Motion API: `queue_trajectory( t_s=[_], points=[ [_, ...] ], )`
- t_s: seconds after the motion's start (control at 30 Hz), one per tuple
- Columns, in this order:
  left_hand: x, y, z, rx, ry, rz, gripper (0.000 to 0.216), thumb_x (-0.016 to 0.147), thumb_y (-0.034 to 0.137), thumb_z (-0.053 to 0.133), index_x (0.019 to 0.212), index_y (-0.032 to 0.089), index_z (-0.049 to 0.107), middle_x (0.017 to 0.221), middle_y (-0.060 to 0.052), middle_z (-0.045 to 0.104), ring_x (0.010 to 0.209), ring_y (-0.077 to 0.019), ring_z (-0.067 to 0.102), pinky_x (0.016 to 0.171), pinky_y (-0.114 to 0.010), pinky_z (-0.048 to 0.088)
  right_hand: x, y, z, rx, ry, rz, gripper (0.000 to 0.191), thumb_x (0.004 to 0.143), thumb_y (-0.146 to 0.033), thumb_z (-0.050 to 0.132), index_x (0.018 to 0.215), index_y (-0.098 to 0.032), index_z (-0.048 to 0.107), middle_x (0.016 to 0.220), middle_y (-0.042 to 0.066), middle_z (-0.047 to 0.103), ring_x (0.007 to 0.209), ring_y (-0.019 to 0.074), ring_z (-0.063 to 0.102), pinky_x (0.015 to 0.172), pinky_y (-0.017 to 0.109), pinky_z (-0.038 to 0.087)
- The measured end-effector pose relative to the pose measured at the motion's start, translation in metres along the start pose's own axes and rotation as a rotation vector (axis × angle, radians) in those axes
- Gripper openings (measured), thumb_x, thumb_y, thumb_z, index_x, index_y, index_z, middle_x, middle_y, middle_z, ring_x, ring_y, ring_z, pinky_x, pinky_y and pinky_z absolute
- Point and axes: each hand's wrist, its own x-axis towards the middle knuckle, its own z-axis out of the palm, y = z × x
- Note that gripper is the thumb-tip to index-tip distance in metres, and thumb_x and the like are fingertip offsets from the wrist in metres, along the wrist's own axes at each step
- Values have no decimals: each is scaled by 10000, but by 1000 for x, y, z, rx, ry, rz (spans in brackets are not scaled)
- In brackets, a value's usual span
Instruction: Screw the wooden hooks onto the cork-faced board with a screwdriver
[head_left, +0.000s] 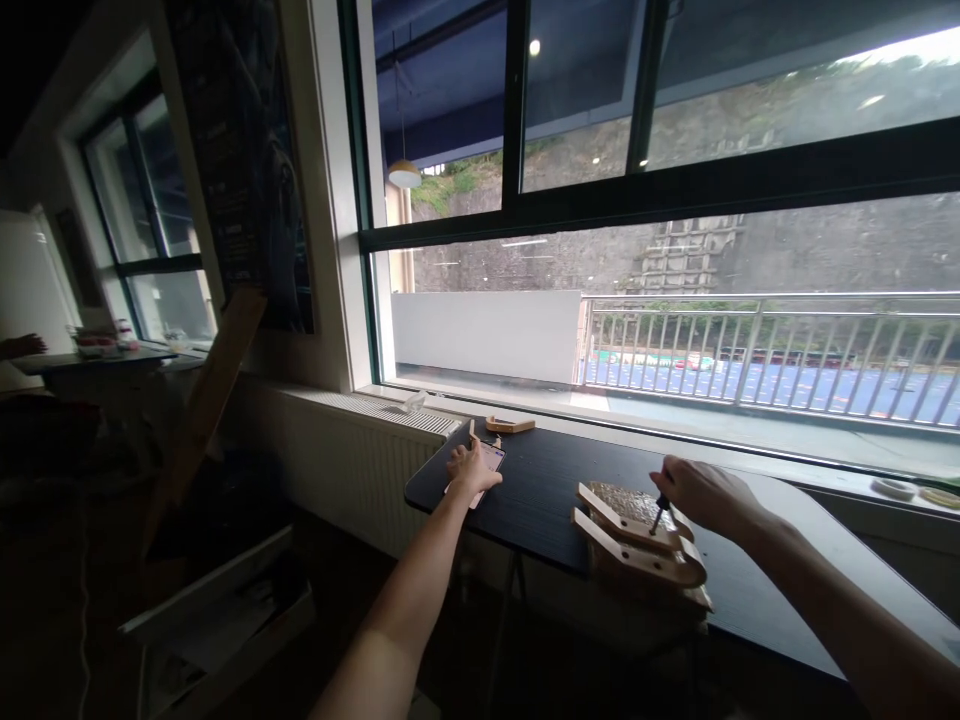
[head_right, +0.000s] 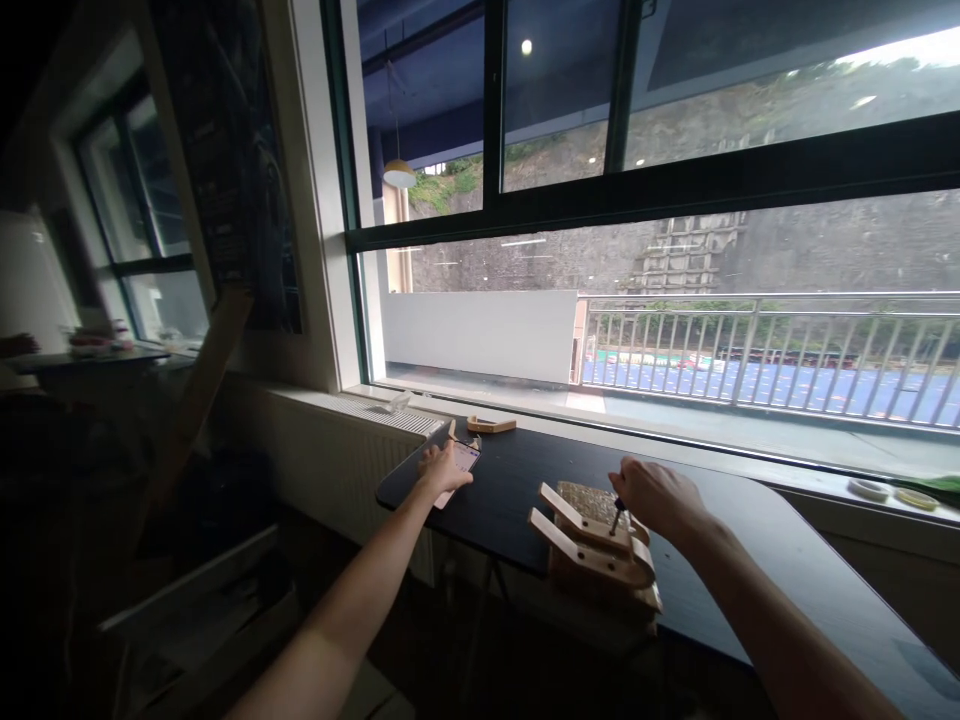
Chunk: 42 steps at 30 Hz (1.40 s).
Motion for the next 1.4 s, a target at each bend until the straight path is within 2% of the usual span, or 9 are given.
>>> queue_trajectory(
  t_s=[0.2,0.33,0.47,0.53,0.6,0.7,0.9,1.17,1.4],
  points=[
    [3,-2,-1,-84,-74,-26,817,461,292,750,1201,117,453,1288,-263,436,1219,-462,343,944,-572,261,-4,-3,-4,-14,7,-7,330,905,-365,323,878,-155,576,803,119,663,672,211,616,497,269,326],
    [-17,24,0,-267,-95,137,750,558,299,717,1243,154,448,1368,-202,389,1293,-417,270,1022,-555,191,-4,-5,-9,-48,6,-26,358,906,-374,319,877,-149,596,819,133,665,691,223,624,517,275,334],
    [-59,65,24,-568,-220,418,481,802,437,505,1234,227,491,1249,-80,549,1161,-225,492,954,-326,378,-3,-10,-18,-98,-15,-97,341,898,-375,355,869,-155,615,832,129,672,718,226,633,553,277,353],
    [-79,80,41,-735,-304,500,499,880,484,344,1258,185,473,1128,-90,621,1047,-202,568,869,-308,435,-3,-13,-21,-116,-25,-138,322,897,-363,366,887,-166,620,841,117,678,733,218,637,573,275,364],
    [-93,86,56,-1208,-443,501,596,877,558,308,1215,108,505,1041,-127,643,997,-237,579,836,-339,442,-3,-17,-22,-127,-27,-158,318,900,-354,363,913,-172,623,856,112,683,762,216,640,599,277,377],
    [-102,86,66,-1369,-494,504,604,849,608,348,1099,113,587,1012,-106,642,949,-232,577,828,-325,434,-1,-21,-19,-131,-19,-103,368,916,-341,321,938,-144,631,879,144,682,794,224,642,621,283,396],
    [-102,85,61,-1367,-519,483,584,800,633,432,959,114,647,911,-84,658,891,-234,577,859,-326,411,-3,-28,-22,-123,-31,18,423,918,-327,279,979,-118,641,936,171,675,826,218,638,645,278,415],
    [-103,87,64,-1320,-495,489,600,821,634,387,930,118,672,954,-88,664,915,-233,576,895,-336,398,-10,-15,-43,-117,-85,-73,305,854,-334,425,1016,-187,639,949,98,691,813,202,633,648,268,414],
    [-104,89,61,-1300,-531,446,655,810,656,380,1036,102,647,953,-104,672,913,-240,587,882,-333,408,-16,-10,-25,-109,-32,-48,429,930,-373,284,999,-130,631,981,161,670,901,245,624,691,297,409]
  ],
)
